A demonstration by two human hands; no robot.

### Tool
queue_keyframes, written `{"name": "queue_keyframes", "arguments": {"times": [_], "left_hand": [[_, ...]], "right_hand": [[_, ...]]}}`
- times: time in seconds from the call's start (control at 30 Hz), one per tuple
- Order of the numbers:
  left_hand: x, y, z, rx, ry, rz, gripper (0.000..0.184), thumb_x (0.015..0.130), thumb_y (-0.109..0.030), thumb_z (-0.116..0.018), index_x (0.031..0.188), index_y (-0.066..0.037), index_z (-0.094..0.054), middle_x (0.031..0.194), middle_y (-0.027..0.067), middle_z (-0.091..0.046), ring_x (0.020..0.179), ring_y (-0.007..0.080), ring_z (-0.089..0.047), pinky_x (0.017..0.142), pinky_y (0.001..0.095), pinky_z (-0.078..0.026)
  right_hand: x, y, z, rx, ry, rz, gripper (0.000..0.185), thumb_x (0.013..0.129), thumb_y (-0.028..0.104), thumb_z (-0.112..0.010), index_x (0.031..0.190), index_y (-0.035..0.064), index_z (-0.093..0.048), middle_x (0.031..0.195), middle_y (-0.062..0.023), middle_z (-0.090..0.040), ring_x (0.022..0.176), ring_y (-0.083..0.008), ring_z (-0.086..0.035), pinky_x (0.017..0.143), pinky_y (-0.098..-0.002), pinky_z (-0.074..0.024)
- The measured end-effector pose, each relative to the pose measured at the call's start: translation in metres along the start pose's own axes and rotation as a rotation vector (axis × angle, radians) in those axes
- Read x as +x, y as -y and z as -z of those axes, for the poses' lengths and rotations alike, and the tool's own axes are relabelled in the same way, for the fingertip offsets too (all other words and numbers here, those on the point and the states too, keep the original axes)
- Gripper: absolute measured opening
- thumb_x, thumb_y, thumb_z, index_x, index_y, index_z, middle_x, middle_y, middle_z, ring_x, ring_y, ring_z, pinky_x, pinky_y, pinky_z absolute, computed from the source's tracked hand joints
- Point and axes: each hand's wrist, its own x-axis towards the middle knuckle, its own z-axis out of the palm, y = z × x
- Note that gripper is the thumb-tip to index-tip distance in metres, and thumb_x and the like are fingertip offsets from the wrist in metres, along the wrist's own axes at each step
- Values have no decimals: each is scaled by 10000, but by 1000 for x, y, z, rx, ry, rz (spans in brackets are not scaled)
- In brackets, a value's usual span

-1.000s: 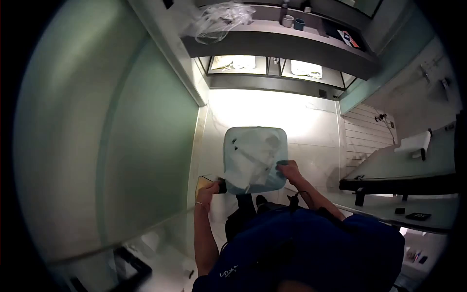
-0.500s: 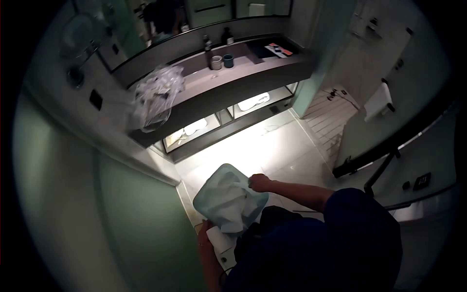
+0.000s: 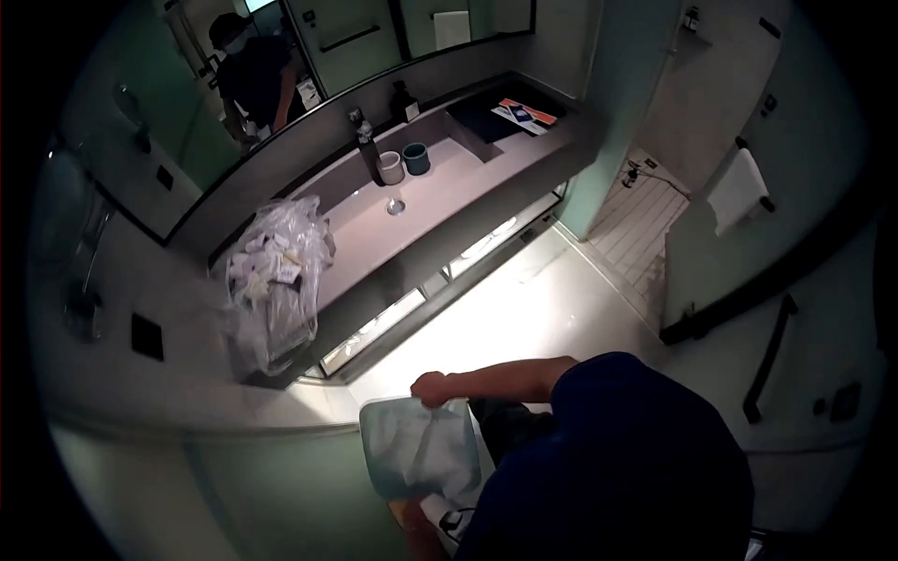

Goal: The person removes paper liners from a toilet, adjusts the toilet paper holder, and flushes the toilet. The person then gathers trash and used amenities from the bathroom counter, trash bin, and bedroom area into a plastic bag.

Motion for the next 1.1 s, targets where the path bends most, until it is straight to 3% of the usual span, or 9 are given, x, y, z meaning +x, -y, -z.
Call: {"name": "queue_keyframes", "arguments": {"times": [0.23,0.43,0.53,0.77,0.83,0.97,1.0,1.07,1.1], "left_hand": [[61,-52,-27,31,-26,185,453,880,-350,-476,1185,-16,-470,1030,100,-571,954,237,-549,746,360,-467],[99,-98,-27,-34,-101,164,450,888,-336,-459,1201,-12,-455,1060,102,-562,984,238,-536,769,361,-460],[84,-91,-19,-99,-172,117,450,892,-329,-450,1210,-10,-448,1075,103,-557,1000,239,-529,780,361,-456],[30,-35,-25,-258,-304,-2,448,902,-313,-430,1229,-7,-430,1110,106,-547,1036,240,-514,807,362,-448],[37,-19,-20,-151,-292,-87,448,905,-308,-424,1234,-5,-425,1120,107,-544,1046,240,-510,815,362,-446],[58,8,-3,554,-310,-406,447,910,-299,-412,1246,-3,-415,1139,108,-538,1066,240,-501,830,363,-441],[54,-7,-8,468,-300,-386,432,924,-264,-376,1262,3,-396,1170,110,-524,1087,239,-487,858,362,-428],[45,-52,-25,-959,-156,-97,429,913,-233,-388,1266,10,-397,1228,102,-500,1124,232,-462,918,352,-394],[40,-85,-29,-783,-176,-64,412,904,-223,-407,1246,7,-420,1202,99,-514,1101,229,-477,911,348,-399]], "right_hand": [[82,-22,45,49,111,133,189,597,112,-577,743,14,-645,773,-186,-628,761,-333,-619,635,-435,-490],[123,-35,58,151,171,215,200,603,95,-553,770,25,-638,785,-187,-622,792,-350,-609,661,-453,-475],[149,-32,65,56,301,153,158,617,136,-565,734,58,-638,741,-180,-618,742,-355,-608,627,-434,-484],[169,-35,78,25,316,307,195,743,224,-592,770,36,-638,773,-169,-618,757,-353,-598,669,-434,-473],[162,-39,89,109,315,199,255,765,266,-598,818,18,-620,799,-184,-610,819,-354,-585,723,-429,-460],[157,-48,79,133,272,87,274,773,273,-599,837,7,-612,804,-191,-610,830,-357,-583,741,-431,-454],[156,-47,81,140,283,49,273,774,271,-599,839,6,-612,801,-192,-611,824,-359,-584,738,-431,-455],[154,-45,81,140,240,84,262,771,260,-599,836,6,-615,785,-197,-609,803,-363,-587,725,-430,-459],[156,-45,80,139,222,104,256,770,254,-599,834,7,-617,777,-200,-608,792,-364,-589,718,-429,-461]]}}
